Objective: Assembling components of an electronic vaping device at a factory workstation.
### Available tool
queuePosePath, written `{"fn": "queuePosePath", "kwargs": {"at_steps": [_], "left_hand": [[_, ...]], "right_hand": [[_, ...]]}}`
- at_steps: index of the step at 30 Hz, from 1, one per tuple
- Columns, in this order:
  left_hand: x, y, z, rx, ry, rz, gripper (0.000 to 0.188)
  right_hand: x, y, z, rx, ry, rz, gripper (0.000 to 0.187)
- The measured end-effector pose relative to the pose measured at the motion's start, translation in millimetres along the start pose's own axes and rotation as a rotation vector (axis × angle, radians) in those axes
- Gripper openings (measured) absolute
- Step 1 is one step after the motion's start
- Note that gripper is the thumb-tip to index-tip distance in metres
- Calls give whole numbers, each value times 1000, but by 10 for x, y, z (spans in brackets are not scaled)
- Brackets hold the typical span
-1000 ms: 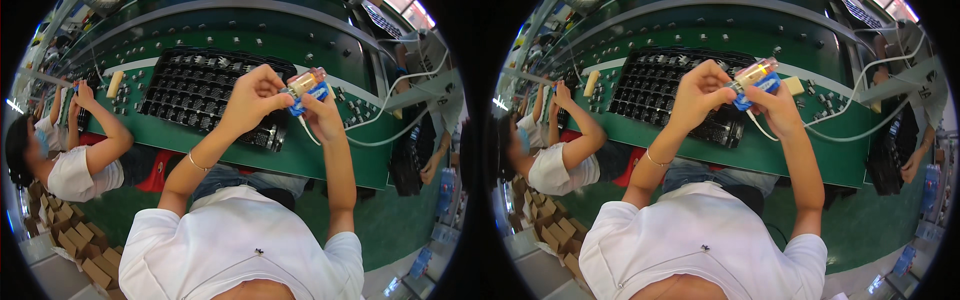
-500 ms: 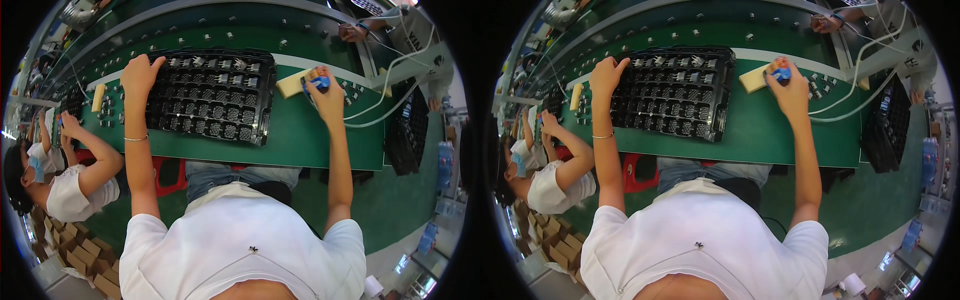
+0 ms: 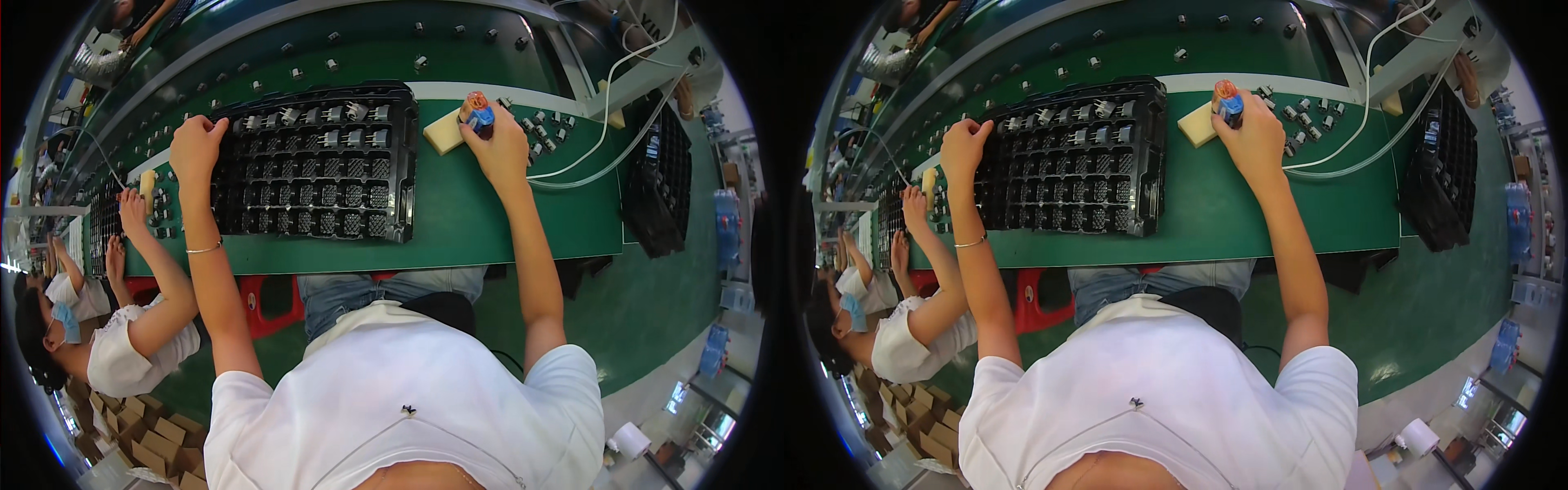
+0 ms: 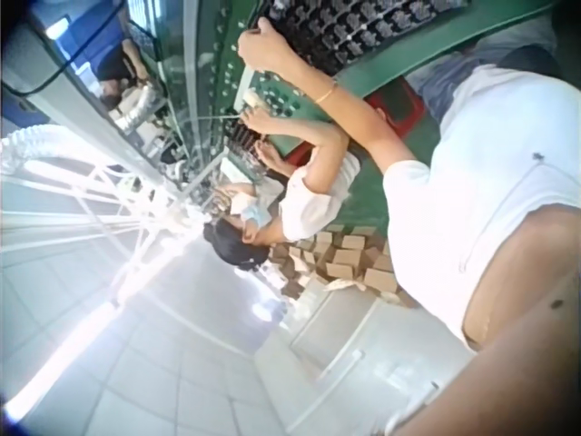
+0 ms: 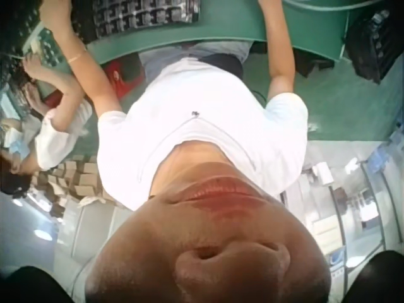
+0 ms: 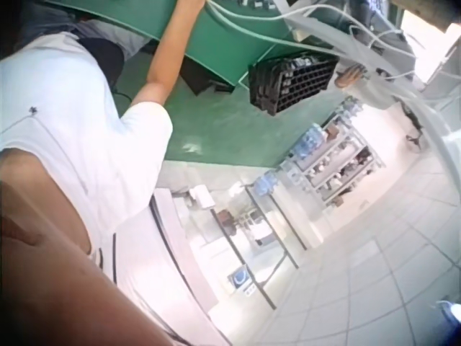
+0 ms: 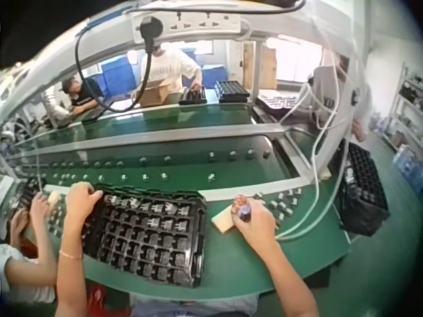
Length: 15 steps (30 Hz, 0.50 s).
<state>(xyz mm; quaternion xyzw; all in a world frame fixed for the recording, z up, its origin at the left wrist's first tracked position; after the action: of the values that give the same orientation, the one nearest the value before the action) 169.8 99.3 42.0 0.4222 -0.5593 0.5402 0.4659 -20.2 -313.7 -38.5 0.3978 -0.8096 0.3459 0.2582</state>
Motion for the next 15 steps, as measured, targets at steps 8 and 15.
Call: {"fn": "queuePosePath", "kwargs": {"at_steps": [8,15], "left_hand": [[295,370,373,-108,1010,-7,16],[385,966,855,-126,1434,-225,19]], "right_hand": [[27,-42,31,38,20,-5,40],[4,-87,128,29,45,10,39]]}}
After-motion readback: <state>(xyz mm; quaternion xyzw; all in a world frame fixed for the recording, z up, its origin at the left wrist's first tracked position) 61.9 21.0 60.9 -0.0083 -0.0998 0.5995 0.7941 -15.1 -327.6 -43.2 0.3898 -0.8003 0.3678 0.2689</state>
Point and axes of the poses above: each hand's wrist, its own y-axis away from the middle knuckle, its own x-axis out of the back of the hand, z = x × y, the point moved 1 cm from there along -y, towards the middle knuckle
